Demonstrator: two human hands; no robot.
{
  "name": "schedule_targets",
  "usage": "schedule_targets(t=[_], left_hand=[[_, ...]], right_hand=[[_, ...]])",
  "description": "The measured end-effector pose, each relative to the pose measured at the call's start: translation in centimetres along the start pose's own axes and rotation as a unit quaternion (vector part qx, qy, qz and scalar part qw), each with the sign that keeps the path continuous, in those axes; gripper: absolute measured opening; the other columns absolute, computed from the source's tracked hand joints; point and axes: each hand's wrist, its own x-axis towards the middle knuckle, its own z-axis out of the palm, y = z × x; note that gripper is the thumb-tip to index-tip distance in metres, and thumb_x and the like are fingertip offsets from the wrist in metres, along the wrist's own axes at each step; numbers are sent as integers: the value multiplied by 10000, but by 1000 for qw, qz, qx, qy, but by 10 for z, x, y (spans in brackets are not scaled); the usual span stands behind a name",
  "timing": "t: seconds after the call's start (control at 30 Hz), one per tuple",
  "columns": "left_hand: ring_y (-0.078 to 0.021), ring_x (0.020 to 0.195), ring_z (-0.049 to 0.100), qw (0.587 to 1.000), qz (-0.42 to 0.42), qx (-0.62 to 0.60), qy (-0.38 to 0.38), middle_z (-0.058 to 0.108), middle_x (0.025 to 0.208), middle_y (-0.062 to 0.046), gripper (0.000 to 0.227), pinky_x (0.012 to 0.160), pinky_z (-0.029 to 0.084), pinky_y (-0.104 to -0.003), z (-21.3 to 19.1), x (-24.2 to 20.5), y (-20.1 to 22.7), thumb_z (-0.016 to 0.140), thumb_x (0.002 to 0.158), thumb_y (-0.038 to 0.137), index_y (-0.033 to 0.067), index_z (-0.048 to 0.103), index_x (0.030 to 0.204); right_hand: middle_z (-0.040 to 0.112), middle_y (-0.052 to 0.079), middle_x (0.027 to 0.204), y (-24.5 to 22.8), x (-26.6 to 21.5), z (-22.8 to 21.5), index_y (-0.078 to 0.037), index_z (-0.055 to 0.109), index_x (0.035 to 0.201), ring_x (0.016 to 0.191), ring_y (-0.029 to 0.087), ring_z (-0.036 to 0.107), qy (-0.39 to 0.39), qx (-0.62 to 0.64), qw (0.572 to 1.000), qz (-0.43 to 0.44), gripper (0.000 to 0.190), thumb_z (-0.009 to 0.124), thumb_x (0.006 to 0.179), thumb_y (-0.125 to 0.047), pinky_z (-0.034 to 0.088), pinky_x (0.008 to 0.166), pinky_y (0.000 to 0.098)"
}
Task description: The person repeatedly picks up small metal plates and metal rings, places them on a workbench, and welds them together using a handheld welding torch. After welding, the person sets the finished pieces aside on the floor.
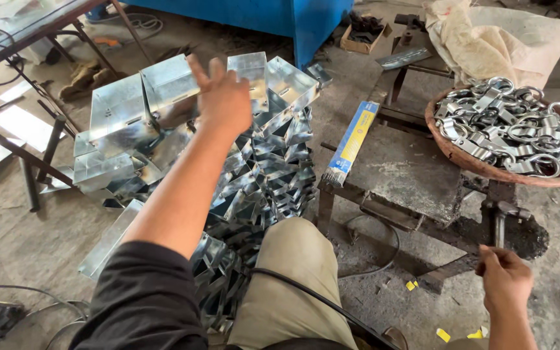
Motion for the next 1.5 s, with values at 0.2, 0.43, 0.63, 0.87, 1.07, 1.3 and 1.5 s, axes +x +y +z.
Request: schedule_targets(t=[0.2,0.43,0.63,0.87,1.07,1.3,1.5], left_hand=[[-349,1345,492,996,26,32,-73,670,1286,-105,321,1171,79,-717,45,39,29,599,918,187,143,728,1209],[-304,1109,692,995,-23,-9,-95,769,1060,-84,248,1227,140,-690,63,59,24,597,958,90,126,793,1106],[-352,866,670,925,59,-375,0,691,968,-165,234,774,522,-486,-21,48,18,688,989,259,140,659,1188],[-47,899,674,608,168,-763,-143,725,1017,53,240,800,555,-269,-26,11,118,615,1015,170,145,654,1251],[-257,897,757,799,192,-527,-219,783,1038,-90,207,771,572,-397,31,-68,235,668,975,254,173,691,1163],[-172,1206,661,855,421,-302,-17,768,1121,61,394,1214,229,-617,101,-98,281,575,860,-43,279,721,1034],[-400,1382,506,880,147,-448,59,550,1479,-169,427,1149,342,-533,146,-65,267,623,996,216,112,554,1404]], right_hand=[[662,46,783,-20,-13,17,1,739,1066,658,103,572,-46,-98,994,-21,185,747,990,-168,433,569,259],[684,55,747,-51,-32,21,-38,771,1066,666,115,598,-52,-179,983,3,194,762,952,-195,476,597,283],[686,52,704,-71,-38,22,-68,782,1059,643,136,610,-51,-230,972,-17,212,747,931,-232,477,601,308],[636,17,679,-73,-38,36,-62,754,1017,611,103,550,-86,-196,975,-59,206,743,904,-234,455,572,297],[655,11,706,-73,-46,32,-72,745,1021,625,92,575,-98,-213,970,-59,205,751,896,-234,474,589,283],[682,13,722,-90,-51,28,-73,749,1031,635,107,603,-98,-246,963,-39,226,764,881,-242,492,608,291],[683,49,783,-97,-46,37,-79,737,1122,674,124,604,-121,-239,963,-29,264,765,896,-210,501,629,302]])
